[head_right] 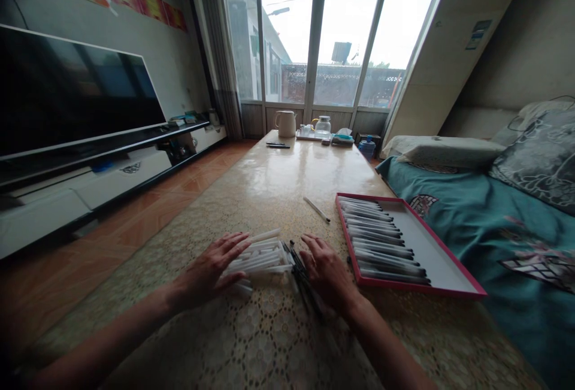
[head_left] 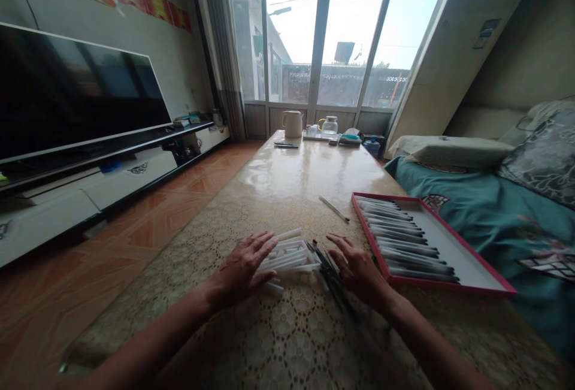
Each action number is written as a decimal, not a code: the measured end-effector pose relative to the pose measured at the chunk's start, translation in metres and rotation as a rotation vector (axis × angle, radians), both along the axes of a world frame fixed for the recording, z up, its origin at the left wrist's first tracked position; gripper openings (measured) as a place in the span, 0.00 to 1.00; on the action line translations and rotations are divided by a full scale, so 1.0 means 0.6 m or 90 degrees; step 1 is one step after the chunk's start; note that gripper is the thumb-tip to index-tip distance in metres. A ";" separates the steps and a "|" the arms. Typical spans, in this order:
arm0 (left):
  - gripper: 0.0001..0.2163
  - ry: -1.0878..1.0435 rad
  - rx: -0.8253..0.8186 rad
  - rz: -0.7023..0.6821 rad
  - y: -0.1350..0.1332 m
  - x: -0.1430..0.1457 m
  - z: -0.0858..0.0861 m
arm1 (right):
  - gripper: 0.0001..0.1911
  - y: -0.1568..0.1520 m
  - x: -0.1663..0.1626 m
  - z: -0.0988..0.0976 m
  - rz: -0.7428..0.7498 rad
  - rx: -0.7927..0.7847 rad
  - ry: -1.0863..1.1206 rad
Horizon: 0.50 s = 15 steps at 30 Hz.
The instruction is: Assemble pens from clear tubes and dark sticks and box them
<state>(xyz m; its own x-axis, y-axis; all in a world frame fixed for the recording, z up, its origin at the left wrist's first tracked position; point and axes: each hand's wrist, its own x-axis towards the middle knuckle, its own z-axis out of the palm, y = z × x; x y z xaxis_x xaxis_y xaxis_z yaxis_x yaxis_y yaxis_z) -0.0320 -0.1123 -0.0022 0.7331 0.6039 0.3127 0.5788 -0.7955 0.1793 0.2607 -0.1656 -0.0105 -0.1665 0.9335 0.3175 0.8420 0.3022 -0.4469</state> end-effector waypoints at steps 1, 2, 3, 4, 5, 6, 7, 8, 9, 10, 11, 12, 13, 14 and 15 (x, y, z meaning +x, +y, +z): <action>0.22 -0.022 0.005 0.022 -0.009 -0.010 0.003 | 0.19 -0.023 0.011 0.006 -0.036 0.002 0.006; 0.20 -0.044 0.006 0.044 -0.018 -0.020 0.004 | 0.17 -0.048 0.025 0.008 -0.073 -0.006 0.003; 0.16 -0.059 -0.004 0.059 -0.029 -0.030 0.004 | 0.15 -0.075 0.040 0.007 -0.110 -0.020 -0.008; 0.13 -0.074 -0.019 0.078 -0.040 -0.039 0.003 | 0.13 -0.101 0.055 0.003 -0.141 -0.034 -0.019; 0.11 -0.085 -0.038 0.095 -0.051 -0.046 0.001 | 0.11 -0.127 0.069 -0.005 -0.161 -0.036 -0.025; 0.10 -0.092 -0.058 0.104 -0.061 -0.051 -0.003 | 0.11 -0.149 0.082 -0.014 -0.172 -0.026 -0.023; 0.09 -0.095 -0.079 0.102 -0.069 -0.053 -0.006 | 0.12 -0.167 0.092 -0.025 -0.174 -0.017 -0.016; 0.08 -0.097 -0.092 0.100 -0.076 -0.053 -0.010 | 0.14 -0.180 0.099 -0.035 -0.171 -0.013 -0.006; 0.09 -0.095 -0.101 0.098 -0.081 -0.051 -0.013 | 0.17 -0.188 0.101 -0.044 -0.157 -0.018 0.005; 0.09 -0.093 -0.106 0.098 -0.083 -0.047 -0.015 | 0.18 -0.190 0.099 -0.050 -0.146 -0.018 0.017; 0.11 -0.091 -0.108 0.102 -0.084 -0.042 -0.017 | 0.19 -0.187 0.094 -0.053 -0.135 -0.021 0.028; 0.12 -0.089 -0.108 0.108 -0.083 -0.035 -0.017 | 0.19 -0.180 0.086 -0.054 -0.124 -0.026 0.038; 0.12 -0.088 -0.106 0.115 -0.081 -0.029 -0.017 | 0.18 -0.170 0.076 -0.052 -0.119 -0.030 0.046; 0.13 -0.083 -0.107 0.117 -0.078 -0.022 -0.016 | 0.16 -0.158 0.066 -0.049 -0.108 -0.041 0.051; 0.12 -0.074 -0.109 0.116 -0.075 -0.016 -0.016 | 0.14 -0.144 0.056 -0.044 -0.098 -0.051 0.053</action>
